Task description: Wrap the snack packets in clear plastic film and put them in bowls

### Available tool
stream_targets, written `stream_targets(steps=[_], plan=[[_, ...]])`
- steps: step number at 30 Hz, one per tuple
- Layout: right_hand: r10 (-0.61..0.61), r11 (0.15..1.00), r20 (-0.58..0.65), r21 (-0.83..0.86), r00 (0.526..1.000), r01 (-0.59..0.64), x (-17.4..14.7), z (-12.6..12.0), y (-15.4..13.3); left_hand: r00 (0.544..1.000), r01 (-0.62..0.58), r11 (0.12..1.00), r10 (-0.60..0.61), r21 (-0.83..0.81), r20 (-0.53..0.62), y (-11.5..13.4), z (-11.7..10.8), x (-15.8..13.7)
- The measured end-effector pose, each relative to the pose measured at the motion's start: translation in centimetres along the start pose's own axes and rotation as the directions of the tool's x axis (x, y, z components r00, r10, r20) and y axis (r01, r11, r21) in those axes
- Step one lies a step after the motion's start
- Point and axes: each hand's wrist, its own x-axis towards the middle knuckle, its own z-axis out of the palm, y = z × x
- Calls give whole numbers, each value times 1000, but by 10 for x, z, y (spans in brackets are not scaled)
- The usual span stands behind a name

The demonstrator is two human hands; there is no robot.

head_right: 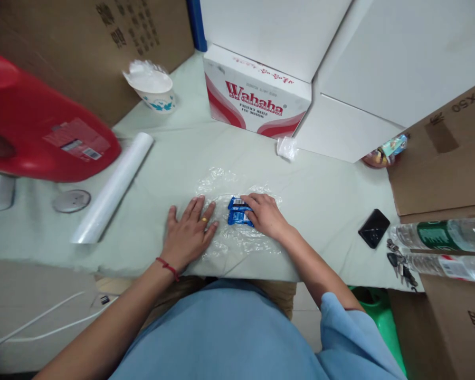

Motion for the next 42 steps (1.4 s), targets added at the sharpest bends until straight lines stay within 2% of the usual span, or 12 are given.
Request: stream_targets(steps=[4, 7, 10, 12, 15, 19, 22, 26, 29, 36, 39, 42], plan=[[84, 991, 102, 95, 991, -94, 11, -10, 8, 1000, 2, 1000, -2, 16, 10, 1, -1, 0], [92, 984, 47, 149, 995, -98, 11, -17, 9, 1000, 8, 1000, -8, 8, 14, 1, 0, 0], [31, 983, -20, 181, 999, -27, 4, -22, 2, 1000, 16, 1000, -16, -12, 12, 0, 0, -1], [1, 990, 11, 140, 1000, -2, -3, -20, -7, 1000, 15, 1000, -15, -17, 10, 0, 0, -1], [24, 1000, 71, -21, 997, -22, -11, -9, -22, 1000, 7, 1000, -7, -25, 2, 1, -1, -1], [50, 983, 50, -179, 997, -41, -16, 6, -32, 1000, 7, 998, -7, -57, 2, 1, -2, -1], [50, 984, 45, -174, 998, -41, -16, 5, -29, 1000, 13, 996, -13, -83, 4, 1, -1, -2], [74, 995, 10, -65, 997, -73, -11, -11, -18, 1000, 5, 997, -5, -73, 0, 0, 2, -2], [40, 999, -44, -20, 998, -41, 0, -20, -18, 1000, 6, 998, -6, -60, 4, 0, 3, -2], [20, 989, 32, -148, 999, -15, 20, 6, -28, 1000, 8, 998, -9, -63, -13, 0, 3, -2], [-26, 994, -37, -103, 999, 22, 10, 7, -21, 1000, 20, 994, -19, -106, 8, -4, 2, 0], [-73, 997, -169, -32, 983, 68, -18, -5, -14, 998, 60, 976, -59, -209, 9, -14, -7, 0]])
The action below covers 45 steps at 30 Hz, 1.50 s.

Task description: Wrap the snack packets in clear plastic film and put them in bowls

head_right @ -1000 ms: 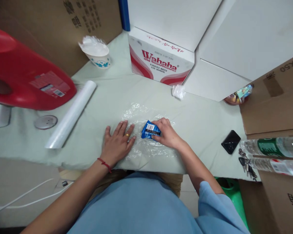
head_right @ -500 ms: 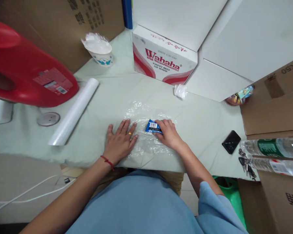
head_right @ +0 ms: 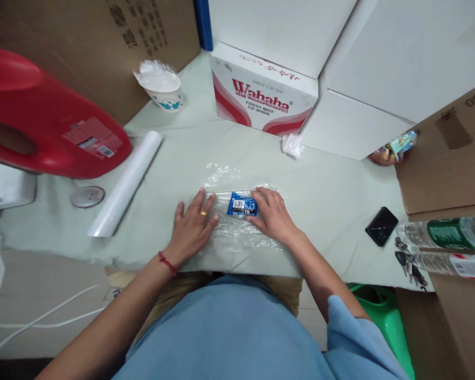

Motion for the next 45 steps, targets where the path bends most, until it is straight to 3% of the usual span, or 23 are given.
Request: stream_targets(steps=[2, 4, 6, 8, 12, 16, 19, 22, 24, 28, 31, 34, 36, 39, 41, 45], plan=[[-12, 998, -67, 59, 998, 16, -26, -13, 1, 999, -29, 997, 27, -65, -38, -7, -13, -3], [-20, 993, -75, 113, 997, 29, -56, -19, 1, 989, -149, 983, 146, -112, -37, -17, -26, -9], [-32, 989, -27, 144, 999, 35, -85, -16, 0, 949, -298, 939, 311, -173, 51, -28, -36, -16], [-26, 990, 15, 139, 1000, 24, -106, -5, 1, 902, -374, 900, 409, -225, 139, -40, -40, -22], [43, 993, -26, 108, 999, -40, -115, 15, 3, 914, -357, 916, 383, -186, 135, -55, -30, -24], [22, 979, -45, 204, 999, -12, -89, 1, 5, 944, -309, 937, 322, -162, 68, -51, -23, -12], [8, 948, 14, 318, 1000, -12, -59, -23, 10, 982, -184, 960, 190, -211, 8, -41, -24, 5], [156, 903, 68, 393, 985, -170, -24, -35, 23, 998, 3, 974, -18, -226, -63, -31, -20, 28], [301, 861, 120, 393, 946, -323, -2, -35, 34, 986, 124, 969, -145, -216, -86, -26, -16, 44], [476, 855, 195, 126, 857, -503, 27, -35, 54, 946, 241, 953, -273, -186, -175, -25, -9, 62], [512, 858, 125, -99, 850, -503, 38, -44, 63, 890, 256, 951, -301, -172, -343, -25, -15, 51], [451, 881, 27, -172, 892, -440, 53, -53, 66, 825, 203, 970, -245, -138, -510, -9, -26, 28], [396, 905, 28, -180, 918, -385, 69, -50, 65, 849, 102, 992, -125, -73, -513, 11, -31, 14], [385, 914, 110, -187, 916, -361, 97, -34, 58, 937, -115, 993, 121, 39, -327, 44, -26, 11], [421, 899, 160, -203, 893, -388, 113, -20, 52, 957, -214, 974, 224, 73, -182, 59, -18, 18], [474, 881, 249, -118, 845, -459, 131, -5, 45, 970, -240, 962, 243, 128, -6, 66, -2, 37]])
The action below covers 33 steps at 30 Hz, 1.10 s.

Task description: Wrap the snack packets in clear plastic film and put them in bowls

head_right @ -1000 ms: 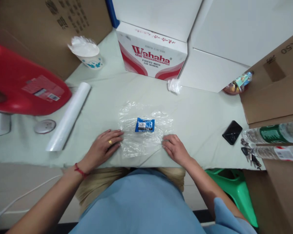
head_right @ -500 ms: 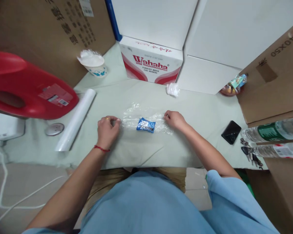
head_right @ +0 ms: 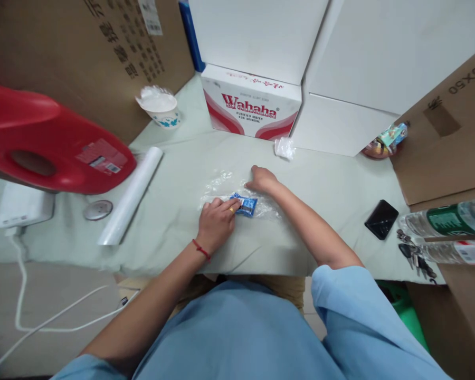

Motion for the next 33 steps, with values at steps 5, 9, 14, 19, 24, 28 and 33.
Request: stream_targets(steps=[5, 9, 14, 19, 24, 28, 33], plan=[[-119, 954, -61, 269, 991, 131, -10, -6, 0, 1000, 22, 1000, -22, 21, 10, 0, 7, 1], [-363, 852, -295, 280, 884, 443, -46, -4, 1, 999, 30, 1000, -30, -6, -18, 3, 8, -1], [-621, 775, -142, 35, 771, 631, -92, 30, 2, 994, 89, 971, -102, -223, -48, -13, 17, -3], [-595, 804, -103, -65, 797, 592, -101, 62, 8, 881, 198, 655, -445, -729, -160, -51, 25, -10], [-551, 834, -99, -23, 828, 552, -99, 70, 7, 575, 438, 569, -772, -696, -271, -77, 11, 0], [-528, 845, -95, 38, 844, 533, -99, 64, 3, 673, 529, 642, -715, -555, -187, -70, 6, 9], [-513, 843, -100, 131, 853, 522, -97, 58, 0, 800, 385, 693, -579, -609, -154, -34, 6, 12]])
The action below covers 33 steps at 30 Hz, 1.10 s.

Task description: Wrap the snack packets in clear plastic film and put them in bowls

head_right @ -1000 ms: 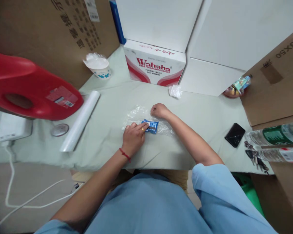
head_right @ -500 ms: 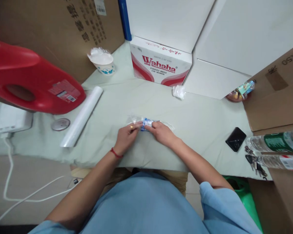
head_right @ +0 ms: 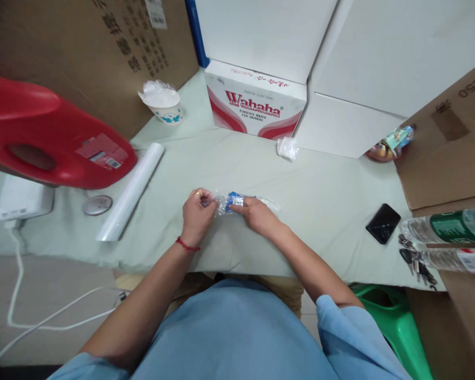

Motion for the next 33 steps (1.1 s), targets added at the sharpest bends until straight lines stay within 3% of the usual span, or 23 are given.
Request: stream_targets(steps=[3, 5, 8, 11, 13, 14, 16, 17, 18, 22, 26, 29, 33], plan=[[-29, 999, 3, -31, 1000, 29, -1, 3, -1, 992, -102, 984, 112, -148, 63, 21, 12, -7], [-47, 996, -23, -71, 999, 45, -5, 5, -2, 971, -164, 973, 188, -160, 150, 31, 19, -8], [-115, 993, -61, -44, 991, 113, -22, 2, -2, 919, -276, 960, 276, -39, 282, 36, 28, -11], [-201, 971, -62, 119, 978, 207, -44, -7, 5, 855, -443, 879, 356, 174, 377, 31, 33, -21], [-53, 981, -196, 172, 979, 88, -55, -11, 15, 819, -522, 812, 394, 260, 417, 26, 35, -30], [88, 986, -305, 160, 948, -40, -58, -12, 22, 808, -546, 788, 406, 283, 427, 23, 35, -34], [338, 938, -494, 108, 801, -329, -61, -11, 34, 798, -570, 760, 422, 312, 430, 18, 36, -39], [404, 898, -532, 76, 744, -433, -61, -10, 39, 798, -574, 753, 427, 321, 426, 16, 37, -40], [439, 869, -524, 41, 730, -493, -61, -9, 42, 797, -578, 749, 433, 325, 421, 14, 37, -40], [487, 861, -316, 20, 814, -508, -50, -19, 37, 783, -599, 738, 462, 309, 416, 9, 40, -38], [483, 875, -291, 117, 826, -470, -8, -40, 11, 776, -614, 730, 486, 300, 402, 9, 43, -39], [420, 900, -237, -13, 876, -436, 37, -43, -12, 786, -609, 719, 491, 334, 377, 12, 46, -42], [425, 878, -30, -229, 905, -420, 78, -31, -36, 811, -568, 752, 440, 335, 386, 11, 41, -42]])
